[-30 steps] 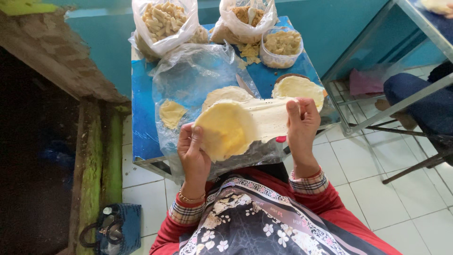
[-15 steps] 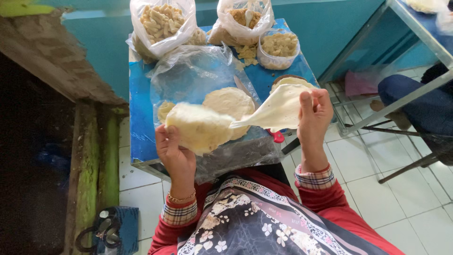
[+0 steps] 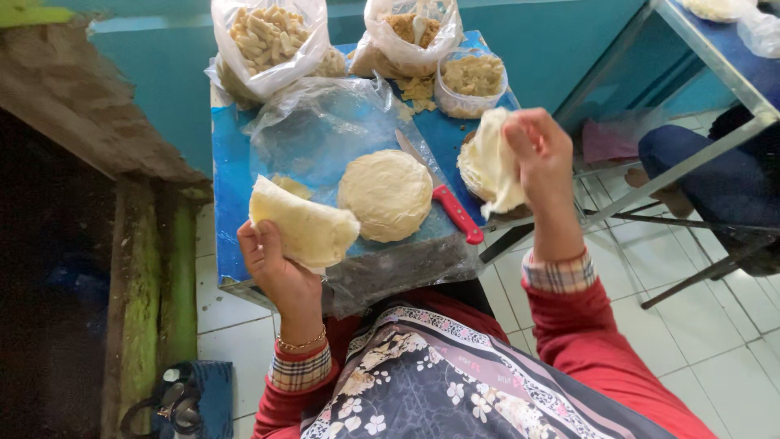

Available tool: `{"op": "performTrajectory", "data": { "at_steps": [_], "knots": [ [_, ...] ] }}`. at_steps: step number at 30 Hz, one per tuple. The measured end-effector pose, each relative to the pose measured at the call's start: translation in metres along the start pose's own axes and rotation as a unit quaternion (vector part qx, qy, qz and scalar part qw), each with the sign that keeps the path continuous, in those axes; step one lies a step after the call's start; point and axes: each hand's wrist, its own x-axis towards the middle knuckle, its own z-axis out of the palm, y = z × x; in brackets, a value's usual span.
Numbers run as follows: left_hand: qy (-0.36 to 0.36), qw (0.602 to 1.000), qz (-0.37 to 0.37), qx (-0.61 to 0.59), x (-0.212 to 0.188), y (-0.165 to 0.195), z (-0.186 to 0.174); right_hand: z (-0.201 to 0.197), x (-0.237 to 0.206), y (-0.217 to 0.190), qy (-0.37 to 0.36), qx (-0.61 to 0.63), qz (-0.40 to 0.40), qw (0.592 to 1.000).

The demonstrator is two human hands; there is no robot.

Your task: The person sits at a small table and stretches thin dough sheets by hand, pulling each piece wider and thinner, then lays it onto a growing stack of finished sheets beside the pile. Bags of prepared dough pieces and a bowl of scraps sit on the table.

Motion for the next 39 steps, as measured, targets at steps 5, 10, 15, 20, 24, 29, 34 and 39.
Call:
{"op": "performTrajectory", "data": {
  "at_steps": [5, 10, 15, 20, 24, 29, 34, 39],
  "knots": [
    [-0.002, 1.0, -0.017, 0.003, -0.004, -0.002, 0.001, -0.031, 0.045, 0.053, 0.085, 0.047, 0.061, 0.993],
    [-0.007, 0.999, -0.044, -0.006, -0.005, -0.002, 0.002, -0.045, 0.039, 0.125, 0.12, -0.264, -0.03, 0.957],
    [-0.023, 0.998, -0.056, -0.018, -0.01, -0.005, 0.004, -0.052, 0.028, 0.138, 0.109, -0.345, -0.005, 0.932],
    [-0.025, 0.998, -0.05, 0.007, -0.012, -0.003, 0.002, -0.058, 0.022, 0.132, 0.124, -0.355, -0.001, 0.927],
    [-0.021, 0.999, -0.048, 0.011, -0.01, -0.006, 0.002, -0.065, 0.018, 0.138, 0.122, -0.353, 0.004, 0.928],
    [-0.02, 0.998, -0.057, 0.015, -0.012, -0.008, 0.002, -0.071, 0.012, 0.143, 0.115, -0.373, -0.004, 0.921],
    [-0.022, 0.998, -0.062, 0.018, -0.013, -0.007, 0.003, -0.075, -0.001, 0.134, 0.119, -0.364, 0.003, 0.924],
    [-0.032, 0.998, -0.058, 0.019, -0.014, -0.007, 0.006, -0.069, -0.02, 0.118, 0.127, -0.233, 0.046, 0.963]
  ]
}}
